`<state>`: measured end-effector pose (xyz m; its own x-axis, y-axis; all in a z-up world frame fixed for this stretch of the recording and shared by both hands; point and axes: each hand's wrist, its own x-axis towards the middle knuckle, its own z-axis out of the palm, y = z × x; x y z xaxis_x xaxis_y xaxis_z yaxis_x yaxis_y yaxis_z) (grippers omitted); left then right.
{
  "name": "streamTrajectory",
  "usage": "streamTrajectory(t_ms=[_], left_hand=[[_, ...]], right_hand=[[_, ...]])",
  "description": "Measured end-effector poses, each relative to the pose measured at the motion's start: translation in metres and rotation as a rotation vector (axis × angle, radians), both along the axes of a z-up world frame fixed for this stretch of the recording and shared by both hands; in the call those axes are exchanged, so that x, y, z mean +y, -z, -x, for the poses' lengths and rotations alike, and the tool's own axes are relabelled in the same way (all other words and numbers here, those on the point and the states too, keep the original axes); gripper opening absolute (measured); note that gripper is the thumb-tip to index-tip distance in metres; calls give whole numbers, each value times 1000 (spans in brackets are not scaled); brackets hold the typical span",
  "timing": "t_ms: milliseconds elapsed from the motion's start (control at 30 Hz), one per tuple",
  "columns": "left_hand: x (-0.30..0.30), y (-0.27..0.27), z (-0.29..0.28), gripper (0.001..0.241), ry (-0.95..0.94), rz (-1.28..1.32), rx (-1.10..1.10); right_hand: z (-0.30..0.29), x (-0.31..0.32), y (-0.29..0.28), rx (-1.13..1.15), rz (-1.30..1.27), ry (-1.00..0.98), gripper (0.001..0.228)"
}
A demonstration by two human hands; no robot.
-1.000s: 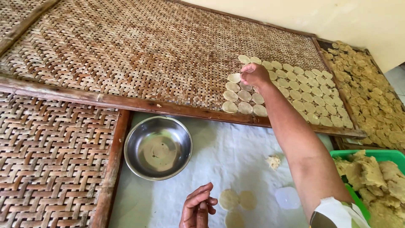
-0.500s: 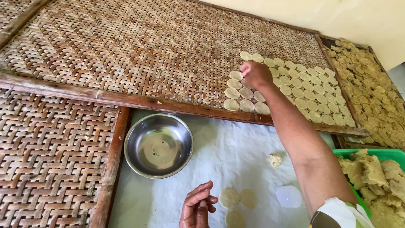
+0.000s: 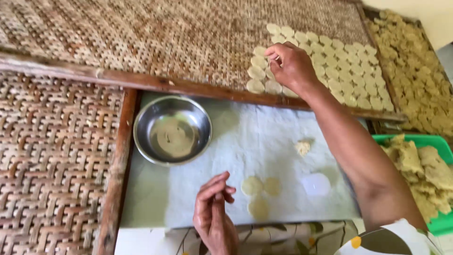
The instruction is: The person is seen flattening dough into small circles and arranging them on a bamboo tray for drying.
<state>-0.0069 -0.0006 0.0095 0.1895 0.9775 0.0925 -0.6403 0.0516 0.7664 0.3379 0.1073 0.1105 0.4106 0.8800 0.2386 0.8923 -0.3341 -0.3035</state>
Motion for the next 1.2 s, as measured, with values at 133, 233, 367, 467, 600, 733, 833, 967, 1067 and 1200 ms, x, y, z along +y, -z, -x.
streamTrajectory(t_ms=[133,233,367,467,600,733,833,967,1067,1200], left_hand=[[-1,-14,6,18,17,11,8],[-3,-12,5,18,-3,-23,9],[-2,-16,9,19,-5,-13,45],[-1,-15,11,19,-18,-19,66],[-2,-17,14,21,-20,-13,91],[-2,-14,16,23,-23,-24,112],[-1,-10,15,22,-15,-13,100],[1,-11,16,23,-12,-5,104],[1,-7,16,23,-1,-13,84],[2,-5,15,25,9,-16,81]], right_hand=[[50,-63,-2,171,-14,-245,19],[101,-113,7,314,151,-233,15],[142,-150,51,385,193,-274,17],[175,-158,53,487,308,-122,20],[194,-157,68,450,211,-137,23],[206,-156,72,336,196,-135,29],[210,-155,67,293,224,-99,28],[215,-159,62,262,231,-75,24],[214,-165,69,221,141,-107,24],[203,-170,82,334,70,-81,23]])
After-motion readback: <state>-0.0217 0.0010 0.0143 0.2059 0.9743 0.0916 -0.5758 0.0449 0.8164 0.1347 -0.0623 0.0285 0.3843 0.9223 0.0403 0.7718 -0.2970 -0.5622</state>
